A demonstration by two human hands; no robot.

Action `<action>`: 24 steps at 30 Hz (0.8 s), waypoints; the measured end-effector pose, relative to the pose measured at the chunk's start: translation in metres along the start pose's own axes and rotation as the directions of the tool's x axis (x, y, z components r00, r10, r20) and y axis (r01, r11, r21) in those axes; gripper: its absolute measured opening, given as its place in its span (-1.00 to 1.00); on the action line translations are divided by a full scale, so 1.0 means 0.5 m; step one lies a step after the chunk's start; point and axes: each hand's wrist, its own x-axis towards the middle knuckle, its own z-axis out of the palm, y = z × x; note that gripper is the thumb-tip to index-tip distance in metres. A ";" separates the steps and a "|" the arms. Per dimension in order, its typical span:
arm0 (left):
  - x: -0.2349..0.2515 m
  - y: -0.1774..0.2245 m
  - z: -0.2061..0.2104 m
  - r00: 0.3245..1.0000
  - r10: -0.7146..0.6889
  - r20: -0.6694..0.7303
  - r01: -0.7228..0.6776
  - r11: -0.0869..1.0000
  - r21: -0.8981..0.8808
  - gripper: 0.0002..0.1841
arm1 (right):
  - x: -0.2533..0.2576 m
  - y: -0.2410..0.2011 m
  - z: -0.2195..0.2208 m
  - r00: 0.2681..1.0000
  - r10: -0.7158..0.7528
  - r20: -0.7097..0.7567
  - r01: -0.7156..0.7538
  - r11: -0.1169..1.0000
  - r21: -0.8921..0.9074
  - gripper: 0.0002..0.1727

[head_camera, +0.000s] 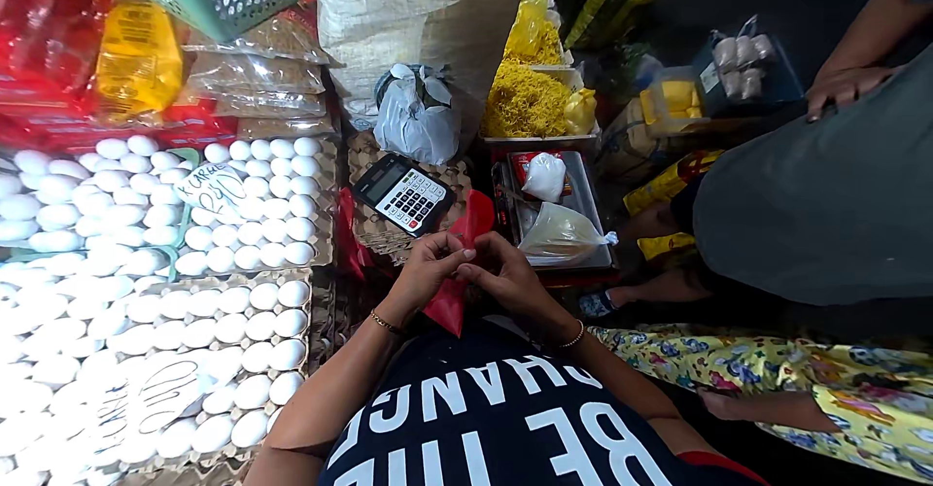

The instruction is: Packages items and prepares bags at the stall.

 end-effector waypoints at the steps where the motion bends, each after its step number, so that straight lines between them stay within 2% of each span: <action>1: 0.000 -0.001 0.000 1.000 -0.006 0.000 0.006 1.000 0.000 -0.86 | 0.002 0.001 -0.002 1.000 -0.004 0.010 0.004 1.000 0.007 -0.66; 5: -0.005 -0.004 -0.004 0.999 -0.004 0.037 0.005 1.000 -0.026 -0.88 | 0.003 0.006 -0.009 1.000 -0.012 0.014 0.011 1.000 0.022 -0.86; 9: -0.011 -0.011 -0.009 0.999 0.013 0.050 -0.011 1.000 -0.029 -0.90 | 0.001 0.007 -0.003 1.000 0.022 0.019 -0.024 0.988 0.152 -0.94; 14: -0.016 -0.021 -0.014 0.998 0.026 0.050 -0.023 0.998 -0.061 -0.93 | -0.012 0.029 0.001 0.996 0.041 -0.075 -0.016 0.952 0.306 -0.93; 18: -0.038 -0.003 -0.039 0.999 0.028 -0.018 -0.031 0.974 -0.223 -0.92 | -0.007 0.043 0.000 0.996 0.037 -0.078 -0.010 0.946 0.324 -0.85; 21: -0.068 -0.008 -0.059 0.992 0.102 -0.080 -0.127 0.886 -0.446 -0.89 | 0.006 0.037 0.011 0.999 0.048 -0.008 -0.046 0.988 0.147 -0.87; 24: -0.120 -0.002 -0.075 0.959 0.170 -0.226 -0.281 0.646 -0.709 -0.80 | 0.024 0.071 0.015 0.990 0.117 0.081 -0.119 0.992 0.032 -0.69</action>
